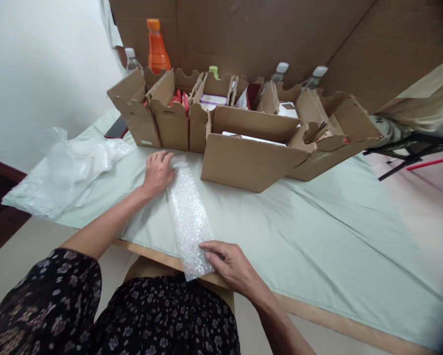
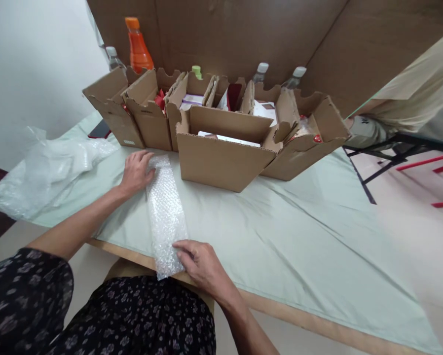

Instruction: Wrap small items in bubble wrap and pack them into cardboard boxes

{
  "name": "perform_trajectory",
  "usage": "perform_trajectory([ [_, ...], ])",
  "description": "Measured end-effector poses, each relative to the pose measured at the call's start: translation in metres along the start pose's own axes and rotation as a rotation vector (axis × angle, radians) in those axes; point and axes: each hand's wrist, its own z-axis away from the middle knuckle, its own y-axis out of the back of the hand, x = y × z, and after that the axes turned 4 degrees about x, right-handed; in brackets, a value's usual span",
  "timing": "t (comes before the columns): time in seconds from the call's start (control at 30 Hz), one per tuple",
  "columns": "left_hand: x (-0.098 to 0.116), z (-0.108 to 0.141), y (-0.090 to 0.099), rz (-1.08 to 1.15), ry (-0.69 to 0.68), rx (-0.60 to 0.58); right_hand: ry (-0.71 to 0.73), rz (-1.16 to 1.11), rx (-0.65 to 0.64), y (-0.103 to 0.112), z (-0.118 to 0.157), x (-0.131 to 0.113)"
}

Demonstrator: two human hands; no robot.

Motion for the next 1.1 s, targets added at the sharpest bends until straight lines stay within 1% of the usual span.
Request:
perform_trajectory([
  [0.03,0.001,0.015,0.002,0.034,-0.039,0.028,-0.009,-0.013,-0.015,0.001,0.000,-0.001],
  [0.1,0.002,0.044,0.005,0.083,-0.112,0.015,-0.021,-0.019,-0.044,0.003,-0.001,-0.003],
  [0.17,0.002,0.064,0.006,0.107,-0.091,-0.033,-0.019,0.002,-0.073,0.005,-0.003,-0.005],
  [0.2,0.001,0.068,0.005,0.110,-0.054,-0.064,-0.017,0.016,-0.087,0.005,-0.004,-0.006],
  [0.27,-0.001,0.067,0.001,0.105,0.013,-0.131,-0.016,0.035,-0.107,0.004,-0.004,-0.009],
  [0.3,-0.002,0.062,-0.001,0.104,0.024,-0.164,-0.018,0.035,-0.113,0.002,-0.004,-0.011],
  [0.37,-0.005,0.050,-0.005,0.112,0.004,-0.210,-0.027,0.018,-0.114,-0.004,-0.001,-0.016],
  [0.47,-0.007,0.034,-0.009,0.129,-0.055,-0.222,-0.037,-0.024,-0.106,-0.018,0.004,-0.024],
  [0.57,-0.010,0.023,-0.011,0.126,-0.134,-0.223,-0.024,-0.046,-0.111,-0.030,0.005,-0.031],
  [0.63,-0.011,0.021,-0.009,0.112,-0.152,-0.240,-0.021,-0.053,-0.121,-0.034,0.003,-0.033],
  [0.7,-0.010,0.024,-0.003,0.105,-0.133,-0.237,-0.038,-0.066,-0.139,-0.033,0.000,-0.032],
  [0.77,-0.004,0.037,0.008,0.139,-0.143,-0.181,-0.059,-0.086,-0.159,-0.031,-0.001,-0.031],
  [0.8,-0.001,0.047,0.014,0.181,-0.172,-0.138,-0.067,-0.101,-0.170,-0.029,-0.002,-0.030],
  [0.87,0.008,0.072,0.028,0.313,-0.263,-0.078,-0.078,-0.154,-0.187,-0.026,-0.001,-0.028],
  [0.9,0.011,0.085,0.034,0.401,-0.309,-0.078,-0.089,-0.199,-0.195,-0.025,0.000,-0.027],
  [0.97,0.016,0.110,0.044,0.590,-0.353,-0.142,-0.127,-0.328,-0.228,-0.025,0.000,-0.026],
  [1.0,0.016,0.120,0.047,0.674,-0.348,-0.184,-0.150,-0.411,-0.242,-0.026,0.000,-0.026],
  [1.1,0.012,0.137,0.053,0.849,-0.243,-0.287,-0.181,-0.690,-0.242,-0.026,-0.007,-0.026],
])
